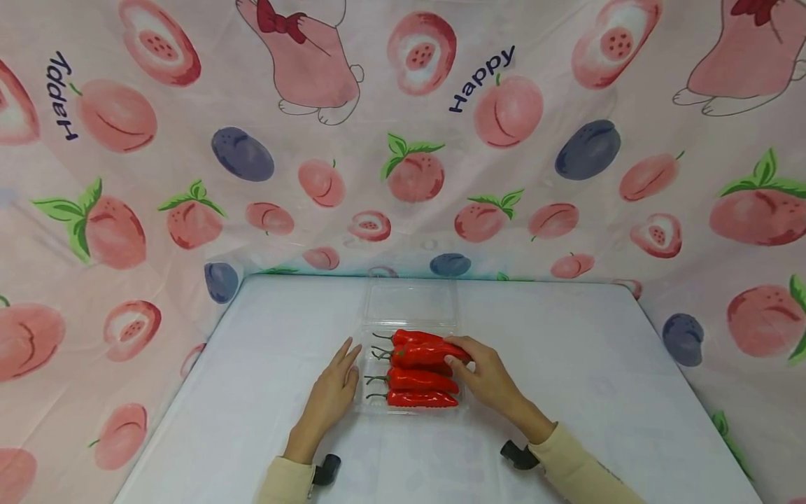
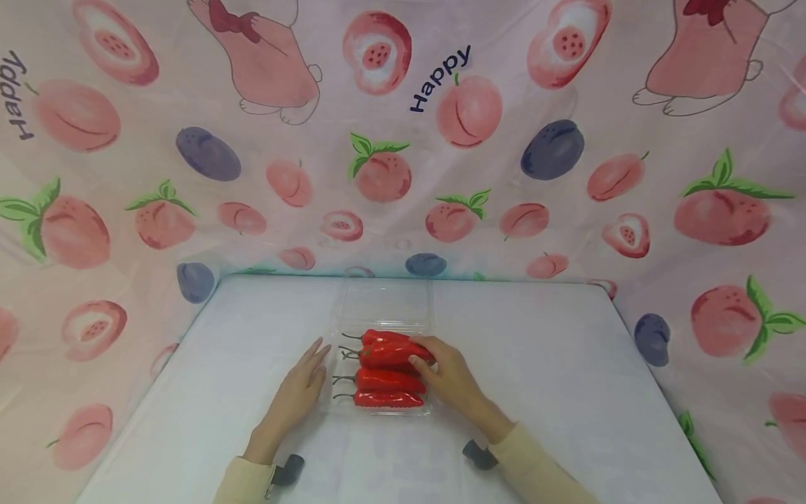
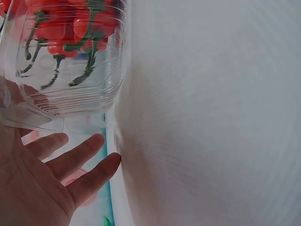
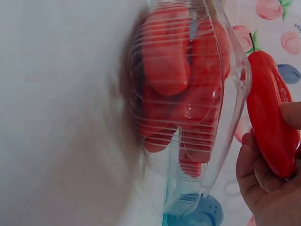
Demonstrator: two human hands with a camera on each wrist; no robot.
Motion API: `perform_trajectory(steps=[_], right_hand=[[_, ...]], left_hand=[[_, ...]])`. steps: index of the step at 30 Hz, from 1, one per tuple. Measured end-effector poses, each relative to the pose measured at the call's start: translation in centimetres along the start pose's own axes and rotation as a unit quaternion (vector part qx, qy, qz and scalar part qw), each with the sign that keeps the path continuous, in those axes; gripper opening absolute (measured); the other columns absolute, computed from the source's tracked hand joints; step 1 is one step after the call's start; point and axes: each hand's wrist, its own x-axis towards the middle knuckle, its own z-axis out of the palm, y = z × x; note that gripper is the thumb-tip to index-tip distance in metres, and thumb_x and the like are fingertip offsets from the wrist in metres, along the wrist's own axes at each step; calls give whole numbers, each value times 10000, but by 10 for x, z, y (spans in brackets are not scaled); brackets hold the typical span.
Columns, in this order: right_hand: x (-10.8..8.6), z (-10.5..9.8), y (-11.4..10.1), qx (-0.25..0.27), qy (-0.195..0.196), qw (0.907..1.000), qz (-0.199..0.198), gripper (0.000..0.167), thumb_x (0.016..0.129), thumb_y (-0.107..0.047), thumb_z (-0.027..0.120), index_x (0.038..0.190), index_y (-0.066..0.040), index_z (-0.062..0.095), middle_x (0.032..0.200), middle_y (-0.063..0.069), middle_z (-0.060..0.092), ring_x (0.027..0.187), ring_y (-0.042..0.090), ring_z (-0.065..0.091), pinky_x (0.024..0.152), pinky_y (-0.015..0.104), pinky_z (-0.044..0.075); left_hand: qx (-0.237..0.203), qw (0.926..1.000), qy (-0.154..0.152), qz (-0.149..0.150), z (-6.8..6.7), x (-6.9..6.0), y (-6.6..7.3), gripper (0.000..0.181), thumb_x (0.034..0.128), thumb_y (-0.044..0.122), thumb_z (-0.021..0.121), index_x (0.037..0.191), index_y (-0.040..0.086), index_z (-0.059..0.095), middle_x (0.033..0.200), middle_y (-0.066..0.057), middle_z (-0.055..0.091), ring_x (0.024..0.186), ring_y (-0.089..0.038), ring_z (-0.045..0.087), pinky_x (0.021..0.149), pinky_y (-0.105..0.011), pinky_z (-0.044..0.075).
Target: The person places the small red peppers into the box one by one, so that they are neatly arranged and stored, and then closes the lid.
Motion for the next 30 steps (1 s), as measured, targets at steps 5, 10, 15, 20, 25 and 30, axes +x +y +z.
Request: perform_trajectory(steps=[5, 10, 15, 20, 25, 30], right_hand=[[-1, 4, 1, 16, -127, 9999, -67, 372, 933, -202, 673, 1294, -138, 611, 1143, -23, 694, 890, 58, 610, 774, 238, 576], [-3, 9, 2, 5, -129, 9999, -108, 379, 923, -197, 686, 1290, -143, 610, 1151, -11, 694, 884, 63, 619, 774, 210, 568], [-4, 12, 1, 78, -159, 9998, 91, 401, 908, -184, 703, 1290, -147, 588, 1204, 20, 686, 993, 144, 667, 848, 279, 586], [-4, 13, 1, -40, -148, 9998, 155, 360, 883, -156, 731, 1222, -147, 610, 1175, 19, 688, 1054, 185, 670, 886, 328, 581], [-3, 15, 0, -225, -104, 9996, 103, 329, 868, -134, 744, 1177, -148, 632, 1112, -9, 689, 1004, 146, 668, 875, 314, 584], [0, 16, 1, -353, -117, 9993, -12, 316, 875, -142, 739, 1174, -177, 643, 1116, -38, 687, 1037, 121, 660, 901, 314, 574]], left_hand=[[-14, 10000, 9, -5, 0, 0, 1, 445, 994, 153, 527, 1439, 126, 512, 1581, -58, 380, 1303, -362, 542, 1037, -547, 458], [-35, 10000, 1, -23, 0, 0, 1, 444, 994, 150, 526, 1437, 125, 514, 1580, -57, 381, 1302, -366, 542, 1040, -547, 455], [-7, 10000, 5, -17, 0, 0, 0, 445, 995, 150, 524, 1439, 125, 511, 1581, -59, 379, 1305, -362, 539, 1036, -543, 458], [25, 10000, 34, 16, 0, 0, 0, 445, 995, 152, 519, 1440, 125, 511, 1580, -62, 381, 1308, -353, 539, 1033, -537, 462], [-7, 10000, 44, 36, 0, -1, 1, 446, 990, 141, 526, 1435, 116, 515, 1574, -73, 389, 1311, -349, 537, 1035, -532, 462], [-16, 10000, 50, 11, 0, 0, 1, 444, 991, 141, 526, 1433, 115, 517, 1573, -72, 391, 1315, -355, 531, 1037, -537, 459]])
